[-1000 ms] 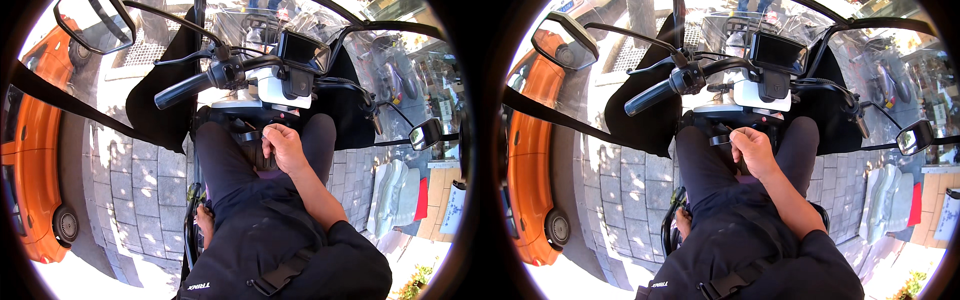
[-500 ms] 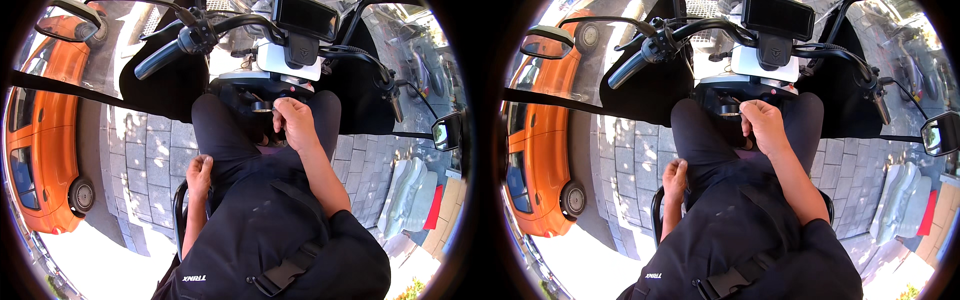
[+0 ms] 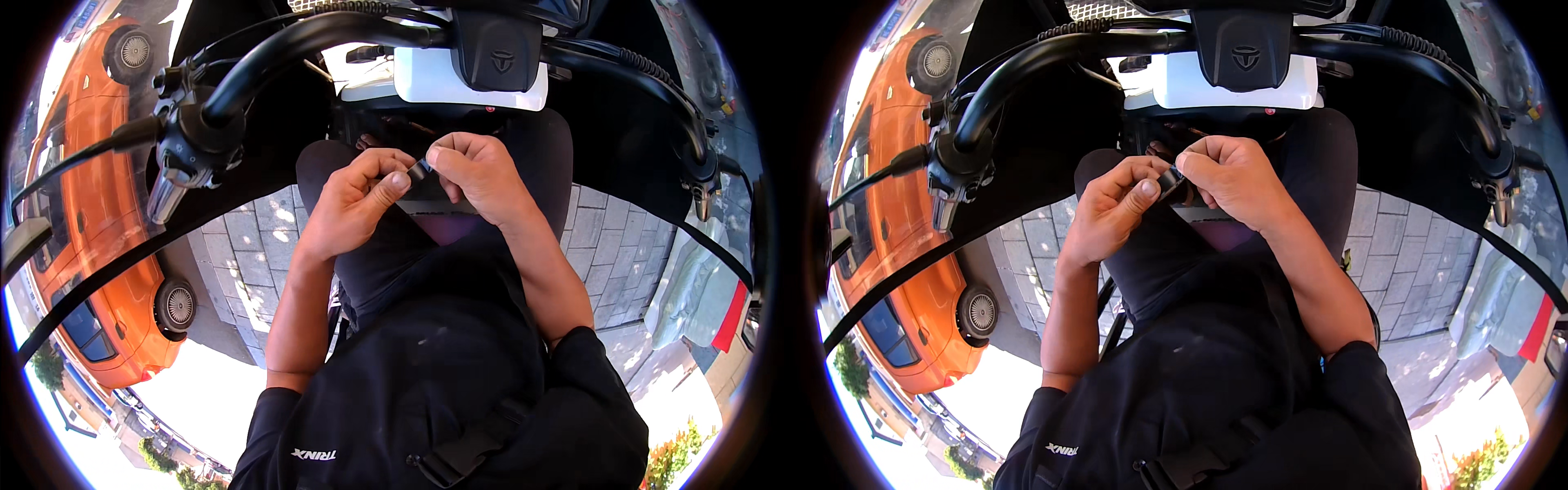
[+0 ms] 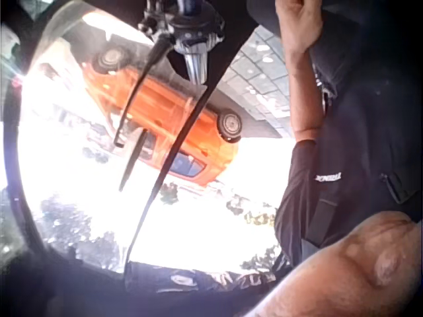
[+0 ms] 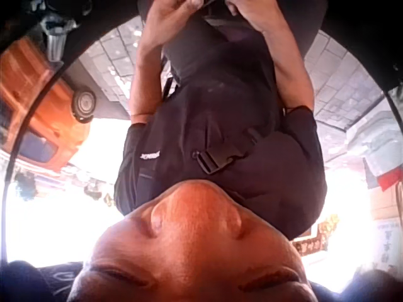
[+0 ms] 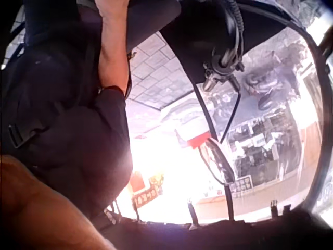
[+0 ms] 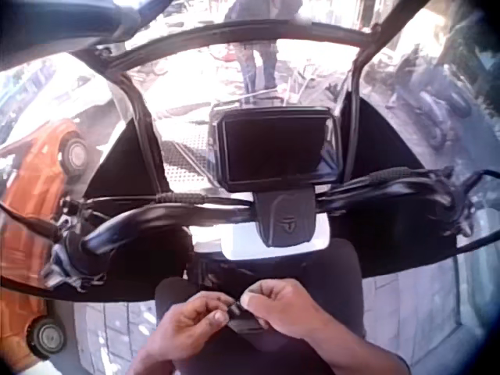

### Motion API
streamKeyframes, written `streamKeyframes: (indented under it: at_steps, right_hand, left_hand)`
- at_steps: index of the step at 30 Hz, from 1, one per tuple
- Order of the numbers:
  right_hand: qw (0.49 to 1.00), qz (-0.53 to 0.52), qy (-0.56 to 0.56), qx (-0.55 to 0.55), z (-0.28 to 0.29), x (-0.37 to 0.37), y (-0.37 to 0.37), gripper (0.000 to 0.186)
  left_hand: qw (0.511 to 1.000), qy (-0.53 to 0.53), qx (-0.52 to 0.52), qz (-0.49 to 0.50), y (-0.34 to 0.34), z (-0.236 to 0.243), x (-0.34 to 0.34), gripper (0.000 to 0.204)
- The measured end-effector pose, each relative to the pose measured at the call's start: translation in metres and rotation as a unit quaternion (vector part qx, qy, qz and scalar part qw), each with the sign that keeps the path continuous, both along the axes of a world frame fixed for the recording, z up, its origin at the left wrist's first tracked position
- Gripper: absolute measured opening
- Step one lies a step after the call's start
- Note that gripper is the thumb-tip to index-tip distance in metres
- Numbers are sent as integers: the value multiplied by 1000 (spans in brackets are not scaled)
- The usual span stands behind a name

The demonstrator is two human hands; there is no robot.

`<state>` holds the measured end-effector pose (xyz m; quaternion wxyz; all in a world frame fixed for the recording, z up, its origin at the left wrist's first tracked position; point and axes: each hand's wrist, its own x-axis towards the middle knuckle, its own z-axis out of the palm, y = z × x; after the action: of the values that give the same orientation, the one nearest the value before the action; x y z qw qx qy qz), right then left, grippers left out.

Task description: The person sits on a motorcycle and uses black electrical tape to secure a cable or component near the handlebars. They then dismount, walk into a shop, and retrieve a yellow air compressor with a hose, carrying it outside.

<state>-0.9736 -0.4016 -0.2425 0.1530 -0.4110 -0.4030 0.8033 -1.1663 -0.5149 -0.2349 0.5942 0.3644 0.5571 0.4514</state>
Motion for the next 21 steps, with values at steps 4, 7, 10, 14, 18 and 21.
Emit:
streamKeyframes:
  at_steps: [4,7,10,14,18,21]
  right_hand:
    - [996,-3,-11,-94,-2,-1,9,19]
    - [980,-38,16,-196,-3,-1,7,17]
    - [958,-76,52,-270,-6,3,-12,16]
    - [960,-74,84,-256,-21,4,-28,19]
    - [951,-125,172,-225,-26,8,-31,35]
    - [954,-211,172,-129,-25,14,-40,42]
  left_hand:
    - [995,-51,-42,-72,19,-5,-15,26]
    - [986,-55,-103,-115,18,8,-25,22]
    - [988,-44,-67,-133,7,13,-24,21]
    - [982,-123,-110,-87,-11,1,-17,23]
    - [969,-229,-77,-39,-14,-26,-9,20]
    - [933,-355,-39,30,-15,-47,3,17]
